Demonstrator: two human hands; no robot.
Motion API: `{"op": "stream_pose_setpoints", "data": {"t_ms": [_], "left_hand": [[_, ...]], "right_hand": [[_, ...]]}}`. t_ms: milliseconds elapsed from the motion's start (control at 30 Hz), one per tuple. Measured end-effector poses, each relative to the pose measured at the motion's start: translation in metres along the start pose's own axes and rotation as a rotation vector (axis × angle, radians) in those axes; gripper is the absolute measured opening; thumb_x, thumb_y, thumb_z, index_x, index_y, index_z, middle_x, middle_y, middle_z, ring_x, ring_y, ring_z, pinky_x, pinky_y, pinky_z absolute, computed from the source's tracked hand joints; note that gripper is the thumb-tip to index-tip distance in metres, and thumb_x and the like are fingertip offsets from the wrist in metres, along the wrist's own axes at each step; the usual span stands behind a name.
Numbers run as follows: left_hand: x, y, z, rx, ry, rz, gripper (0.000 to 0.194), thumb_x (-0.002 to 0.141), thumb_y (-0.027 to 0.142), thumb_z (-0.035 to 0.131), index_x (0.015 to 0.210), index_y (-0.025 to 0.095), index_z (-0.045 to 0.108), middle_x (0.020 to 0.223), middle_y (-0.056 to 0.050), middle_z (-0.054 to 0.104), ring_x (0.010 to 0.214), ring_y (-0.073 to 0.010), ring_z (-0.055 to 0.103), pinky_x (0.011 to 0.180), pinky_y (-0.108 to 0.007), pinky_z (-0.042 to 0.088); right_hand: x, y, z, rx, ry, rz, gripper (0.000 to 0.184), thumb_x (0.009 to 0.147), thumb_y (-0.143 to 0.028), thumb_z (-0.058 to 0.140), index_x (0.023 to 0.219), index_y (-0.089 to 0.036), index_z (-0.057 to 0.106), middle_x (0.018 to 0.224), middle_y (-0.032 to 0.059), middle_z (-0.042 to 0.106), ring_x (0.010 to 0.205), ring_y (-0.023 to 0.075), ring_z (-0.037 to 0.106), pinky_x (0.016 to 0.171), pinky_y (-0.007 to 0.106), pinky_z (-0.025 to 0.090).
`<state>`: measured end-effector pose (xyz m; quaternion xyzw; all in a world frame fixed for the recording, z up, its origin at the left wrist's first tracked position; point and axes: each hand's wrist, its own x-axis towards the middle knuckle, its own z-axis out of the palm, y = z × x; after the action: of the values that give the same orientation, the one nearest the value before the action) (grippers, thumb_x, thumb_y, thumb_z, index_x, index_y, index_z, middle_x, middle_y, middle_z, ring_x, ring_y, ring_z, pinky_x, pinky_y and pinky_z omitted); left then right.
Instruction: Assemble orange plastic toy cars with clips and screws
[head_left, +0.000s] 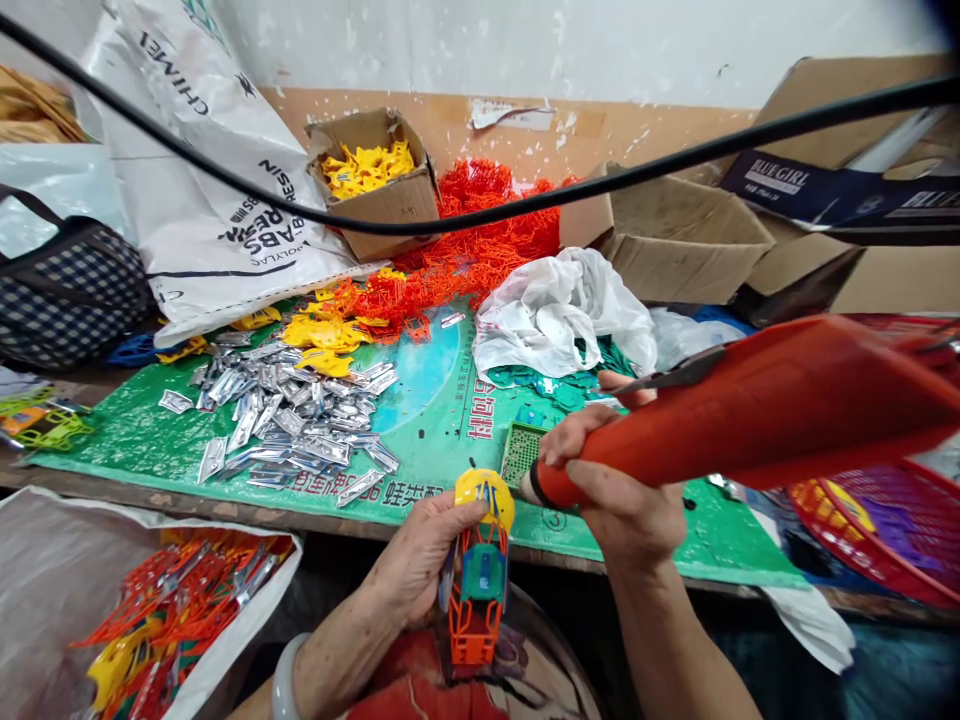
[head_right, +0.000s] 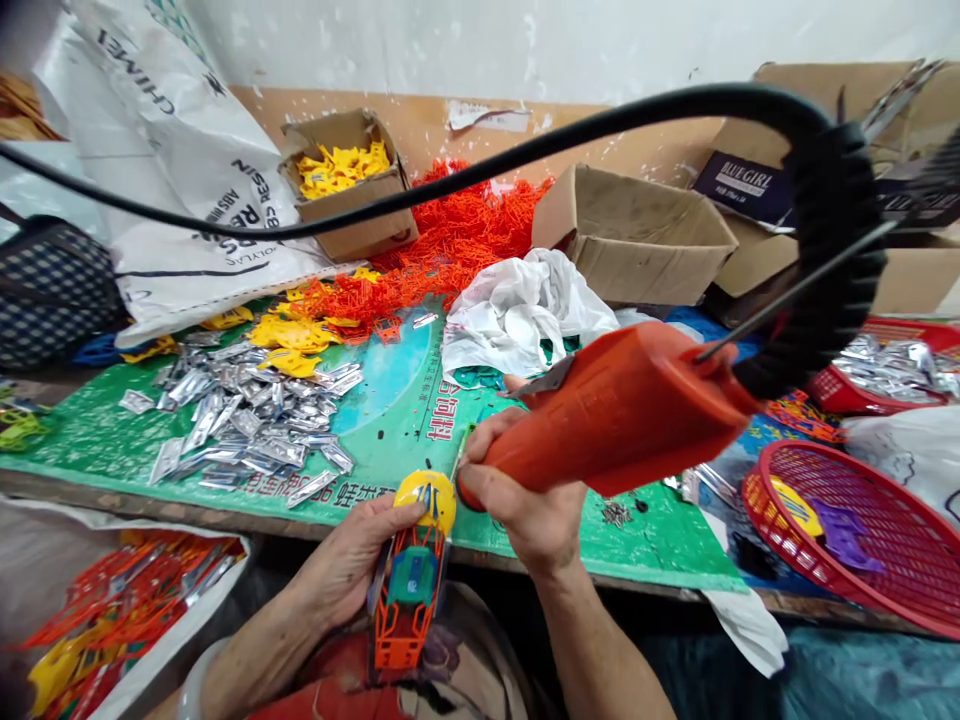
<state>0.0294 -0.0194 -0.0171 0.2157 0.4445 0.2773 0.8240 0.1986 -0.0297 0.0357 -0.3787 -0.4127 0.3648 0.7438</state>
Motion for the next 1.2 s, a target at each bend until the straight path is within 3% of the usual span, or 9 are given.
{"op": "stream_pose_setpoints", "data": {"t_ms": [133, 300, 867, 1200], "left_hand": [[-0.004, 0.002, -0.002, 0.095, -0.048, -0.030, 0.027, 0.068, 0.031, 0.084, 0.080, 0.009, 0.074, 0.066, -0.007, 0.072, 0.051, -0.0115, 0.062, 0.049, -0.019, 0.050], [-0.005, 0.001, -0.007, 0.152, -0.052, -0.010, 0.032, 0.070, 0.036, 0.083, 0.086, 0.009, 0.075, 0.071, -0.007, 0.073, 0.054, -0.0108, 0.062, 0.052, -0.019, 0.050], [-0.002, -0.001, -0.004, 0.118, -0.048, -0.034, 0.033, 0.065, 0.032, 0.086, 0.086, 0.008, 0.077, 0.074, -0.010, 0.075, 0.059, -0.0136, 0.064, 0.057, -0.022, 0.051], [-0.002, -0.004, -0.012, 0.057, -0.074, 0.036, 0.036, 0.073, 0.043, 0.082, 0.089, 0.011, 0.077, 0.082, -0.009, 0.076, 0.067, -0.0155, 0.066, 0.065, -0.025, 0.053]], "right_hand": [[0.018, 0.013, -0.009, -0.107, 0.123, -0.062, 0.023, 0.063, -0.013, 0.073, 0.080, -0.022, 0.062, 0.067, -0.0044, 0.064, 0.057, 0.0144, 0.059, 0.060, 0.034, 0.050], [0.027, 0.033, -0.018, -0.117, 0.137, -0.094, 0.013, 0.061, -0.011, 0.073, 0.066, -0.019, 0.064, 0.063, -0.0029, 0.064, 0.055, 0.0142, 0.058, 0.060, 0.034, 0.049], [0.024, 0.048, -0.019, -0.170, 0.129, -0.017, 0.010, 0.062, -0.017, 0.074, 0.061, -0.018, 0.065, 0.066, -0.0005, 0.064, 0.058, 0.0147, 0.058, 0.059, 0.034, 0.050], [0.021, 0.045, -0.014, -0.213, 0.129, 0.000, 0.010, 0.061, -0.018, 0.074, 0.058, -0.018, 0.064, 0.060, -0.0009, 0.062, 0.057, 0.0150, 0.057, 0.054, 0.031, 0.049]]}}
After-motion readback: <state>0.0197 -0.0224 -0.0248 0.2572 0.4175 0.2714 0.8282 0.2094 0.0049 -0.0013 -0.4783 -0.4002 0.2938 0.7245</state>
